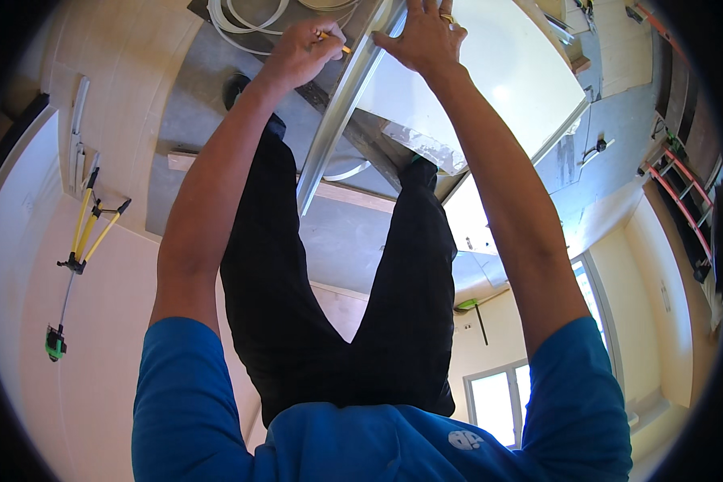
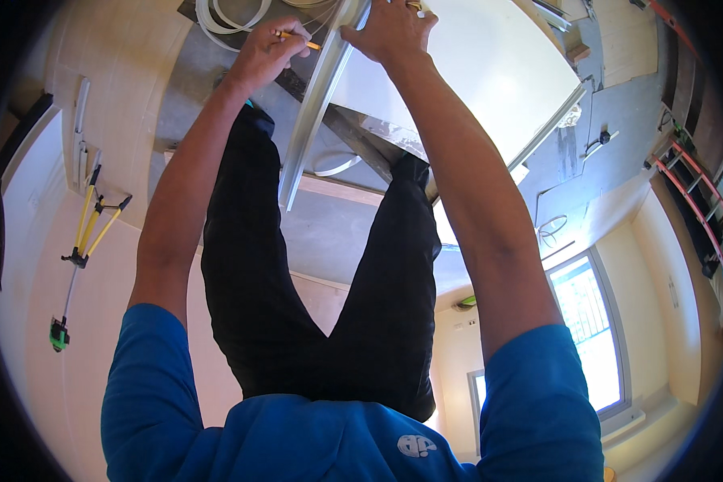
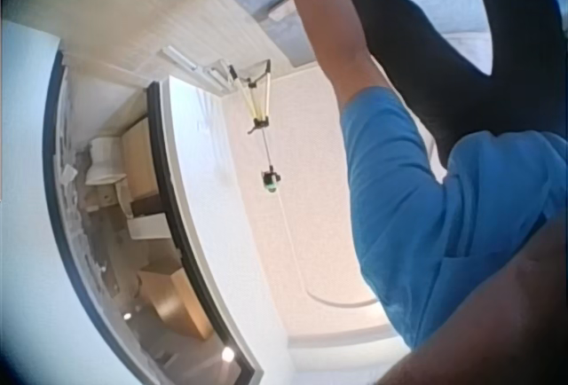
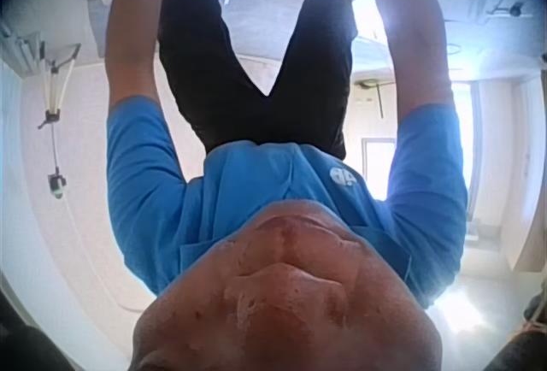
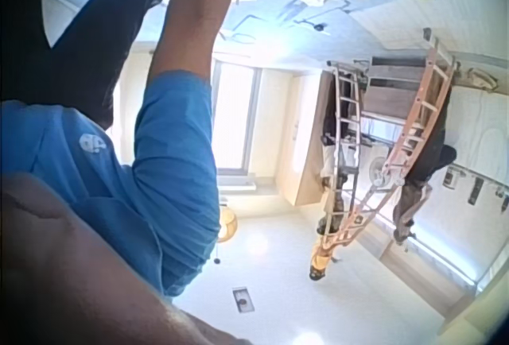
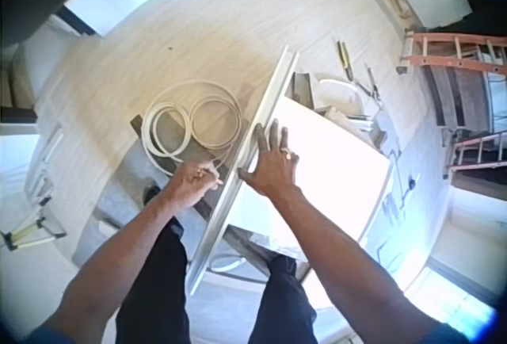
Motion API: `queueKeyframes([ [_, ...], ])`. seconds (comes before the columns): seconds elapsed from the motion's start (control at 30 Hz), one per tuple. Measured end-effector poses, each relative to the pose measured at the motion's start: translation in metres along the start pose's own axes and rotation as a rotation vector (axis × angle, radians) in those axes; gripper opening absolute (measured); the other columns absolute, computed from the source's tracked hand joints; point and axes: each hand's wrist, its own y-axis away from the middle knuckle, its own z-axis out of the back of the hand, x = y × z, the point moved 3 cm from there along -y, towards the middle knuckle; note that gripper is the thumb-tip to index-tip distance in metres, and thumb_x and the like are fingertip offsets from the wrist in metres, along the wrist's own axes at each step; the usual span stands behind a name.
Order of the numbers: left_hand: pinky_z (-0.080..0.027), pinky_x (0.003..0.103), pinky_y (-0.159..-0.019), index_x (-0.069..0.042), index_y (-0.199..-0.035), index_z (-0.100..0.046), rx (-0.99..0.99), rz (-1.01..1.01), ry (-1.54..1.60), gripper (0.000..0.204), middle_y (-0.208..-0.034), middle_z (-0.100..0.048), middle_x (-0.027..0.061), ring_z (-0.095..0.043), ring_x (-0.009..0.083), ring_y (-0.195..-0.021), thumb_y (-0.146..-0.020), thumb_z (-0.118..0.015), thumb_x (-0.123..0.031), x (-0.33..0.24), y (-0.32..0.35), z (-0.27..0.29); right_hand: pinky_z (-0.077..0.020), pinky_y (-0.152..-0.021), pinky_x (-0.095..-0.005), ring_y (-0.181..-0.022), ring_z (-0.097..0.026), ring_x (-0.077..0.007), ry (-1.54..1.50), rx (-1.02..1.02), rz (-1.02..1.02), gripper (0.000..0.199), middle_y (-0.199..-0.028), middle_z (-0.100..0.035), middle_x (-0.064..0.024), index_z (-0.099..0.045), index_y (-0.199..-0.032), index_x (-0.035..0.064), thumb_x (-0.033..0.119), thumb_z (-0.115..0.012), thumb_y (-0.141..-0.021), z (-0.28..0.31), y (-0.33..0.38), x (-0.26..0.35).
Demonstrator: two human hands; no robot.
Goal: The person assembles a cabinet door by attaching a white edge strip to a white panel. They use a utility knife to trim the strip, a pencil to mark measurements, and a metal straight edge to guide the cut. The person also handles a small wooden block and a metal hinge during the process.
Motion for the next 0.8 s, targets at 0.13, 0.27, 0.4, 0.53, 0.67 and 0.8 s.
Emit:
queueKeyframes([
  [0.13,-0.048,0.026,-0.065,-0.004,-0.097,-0.066,-0.036,-0.004,0.028,0.018,-0.084,-0.069,0.0043,-0.059,0.0105,-0.071,-0.098,-0.061,-0.021,0.023,0.044,-0.010,-0.0329,-0.112,-0.0737,-0.158,-0.011,-0.0451,0.006,0.009,-0.001,0.117,-0.173,-0.007,-0.0206,-0.017,-0.166,0.0173,0.052,-0.083,-0.076,0.003,0.001,0.000],
  [0.27,-0.046,0.029,-0.066,-0.002,-0.092,-0.061,0.066,0.069,-0.036,0.014,-0.080,-0.064,0.0064,-0.055,0.0106,-0.069,-0.095,-0.060,-0.015,0.031,0.098,-0.014,-0.0328,-0.113,-0.0738,-0.158,-0.011,-0.0453,-0.010,0.002,-0.001,0.116,-0.172,-0.007,-0.0215,-0.018,-0.166,0.0166,0.052,-0.083,-0.077,0.000,0.001,-0.002],
  [0.4,-0.046,0.036,-0.068,-0.001,-0.092,-0.060,0.082,0.086,-0.234,0.017,-0.086,-0.063,0.0098,-0.059,0.0162,-0.076,-0.096,-0.061,-0.017,0.066,0.118,-0.014,-0.0323,-0.113,-0.0737,-0.158,-0.010,-0.0453,-0.014,0.008,0.013,0.116,-0.172,-0.007,-0.0220,-0.018,-0.166,0.0164,0.052,-0.083,-0.077,0.000,0.002,0.001],
  [0.53,-0.049,0.042,-0.079,0.001,-0.109,-0.062,-0.166,0.258,-0.280,0.038,-0.099,-0.066,0.0137,-0.063,0.0280,-0.091,-0.104,-0.059,-0.036,0.060,0.121,-0.053,-0.0317,-0.112,-0.0741,-0.158,-0.012,-0.0452,-0.007,-0.068,0.044,0.113,-0.172,-0.010,-0.0222,-0.021,-0.165,0.0179,0.055,-0.081,-0.077,-0.012,0.001,-0.008],
  [0.67,-0.050,0.043,-0.078,0.000,-0.104,-0.063,-0.303,0.414,0.039,0.051,-0.090,-0.066,0.0152,-0.065,0.0319,-0.085,-0.107,-0.051,-0.050,0.080,0.136,-0.109,-0.0341,-0.107,-0.0740,-0.157,-0.017,-0.0456,0.001,-0.263,0.160,0.109,-0.171,-0.016,-0.0224,-0.029,-0.164,0.0216,0.059,-0.080,-0.076,-0.033,-0.001,-0.022],
  [0.8,-0.042,0.032,-0.066,0.000,-0.093,-0.060,-0.348,0.305,0.199,0.043,-0.073,-0.049,0.0041,-0.046,0.0147,-0.071,-0.108,-0.056,-0.040,0.032,0.132,-0.117,-0.0407,-0.110,-0.0599,-0.154,-0.026,-0.0451,-0.295,-0.275,0.258,0.094,-0.169,-0.023,-0.0230,-0.029,-0.164,0.0224,0.054,-0.075,-0.088,-0.017,0.006,-0.037],
])
